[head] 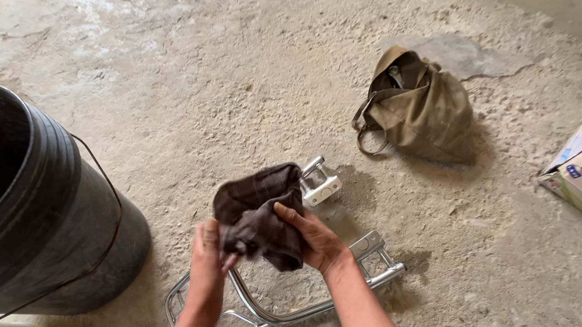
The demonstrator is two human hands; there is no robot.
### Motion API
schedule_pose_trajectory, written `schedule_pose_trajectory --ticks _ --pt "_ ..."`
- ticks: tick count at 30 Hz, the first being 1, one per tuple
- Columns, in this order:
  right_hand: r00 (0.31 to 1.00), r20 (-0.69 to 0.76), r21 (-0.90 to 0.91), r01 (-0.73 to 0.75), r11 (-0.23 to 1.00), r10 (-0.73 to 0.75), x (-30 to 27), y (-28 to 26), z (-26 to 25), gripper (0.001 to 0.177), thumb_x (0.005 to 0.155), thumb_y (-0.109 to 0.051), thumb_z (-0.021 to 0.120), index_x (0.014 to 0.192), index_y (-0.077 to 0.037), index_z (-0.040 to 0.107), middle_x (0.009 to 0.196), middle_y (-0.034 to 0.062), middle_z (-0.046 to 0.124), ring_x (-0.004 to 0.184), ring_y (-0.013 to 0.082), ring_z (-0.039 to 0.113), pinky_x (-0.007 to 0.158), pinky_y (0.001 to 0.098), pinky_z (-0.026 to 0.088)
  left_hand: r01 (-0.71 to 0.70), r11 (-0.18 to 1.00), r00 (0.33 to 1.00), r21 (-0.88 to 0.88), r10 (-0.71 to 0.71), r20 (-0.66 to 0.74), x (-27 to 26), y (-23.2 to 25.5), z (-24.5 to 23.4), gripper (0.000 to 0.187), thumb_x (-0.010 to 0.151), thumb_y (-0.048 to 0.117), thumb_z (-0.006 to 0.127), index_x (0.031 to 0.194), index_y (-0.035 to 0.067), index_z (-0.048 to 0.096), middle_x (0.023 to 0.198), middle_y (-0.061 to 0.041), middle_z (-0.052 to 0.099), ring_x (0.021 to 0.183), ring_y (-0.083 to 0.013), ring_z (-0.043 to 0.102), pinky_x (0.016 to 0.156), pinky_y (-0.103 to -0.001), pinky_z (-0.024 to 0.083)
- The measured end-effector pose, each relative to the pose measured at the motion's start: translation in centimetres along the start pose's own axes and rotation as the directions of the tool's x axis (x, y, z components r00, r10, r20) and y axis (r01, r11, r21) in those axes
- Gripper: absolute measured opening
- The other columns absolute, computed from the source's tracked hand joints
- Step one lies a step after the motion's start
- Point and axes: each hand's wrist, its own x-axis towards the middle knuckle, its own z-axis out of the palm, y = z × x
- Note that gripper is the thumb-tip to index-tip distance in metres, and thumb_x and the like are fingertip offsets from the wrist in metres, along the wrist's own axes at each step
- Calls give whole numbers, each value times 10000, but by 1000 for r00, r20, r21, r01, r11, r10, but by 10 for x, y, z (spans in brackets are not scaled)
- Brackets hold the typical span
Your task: The person wipes a chrome metal rack with a dark cloth, then wipes a black motorcycle helmet. The person places the cleaned rack on a stack of boxes and continues wiping the helmet.
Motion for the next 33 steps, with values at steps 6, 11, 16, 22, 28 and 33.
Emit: schedule_pose_trajectory --ticks 6,11,16,22,28,33 --pt "998 54 109 5 994 -11 5 -3 -34 330 1049 -195 704 1273 39 641 1103 192 725 940 246 741 813 355 647 239 924 951 299 -285 120 6 -3 -23 423 887 486 712 875 66 675 749 -47 738 684 -148 685 734 -371 583" --pt "987 -129 -36 -102 994 97 1 -14 -18 351 952 -326 663 1138 -31 621 1007 126 728 924 235 764 873 394 672 84 942 996 324 -89 0 -4 1 -22 252 955 293 720 985 43 720 774 -96 712 641 -139 618 584 -262 500" --pt "996 92 -139 13 990 0 -5 -10 6 624 1014 -570 619 1266 1 628 1006 115 687 928 236 691 844 407 609 -58 958 988 282 95 -121 -8 10 -10 230 913 197 656 1122 100 660 930 -83 746 763 -125 734 664 -273 588" --pt "993 11 -528 105 843 -117 -15 1 69 766 810 -648 726 1346 -111 624 1231 68 719 1231 221 644 1138 445 472 -84 928 991 364 39 131 5 -11 2 261 968 183 545 1018 1 725 1027 -178 806 989 -256 746 951 -462 573" --pt "965 -156 -698 43 714 -211 -3 -2 70 807 636 -515 845 1358 -240 609 1254 36 723 1247 232 647 1097 515 471 -2 981 978 -196 43 205 -25 28 7 501 993 513 328 1183 178 649 1111 -121 756 1152 -281 664 1073 -517 438" --pt "983 -130 -571 31 821 -127 -3 9 51 699 723 -390 877 1331 -119 662 1211 103 750 1157 268 701 1064 491 570 -100 994 986 -46 105 129 -6 11 8 489 976 439 630 1275 53 641 1130 -96 734 1110 -248 684 1026 -471 542"
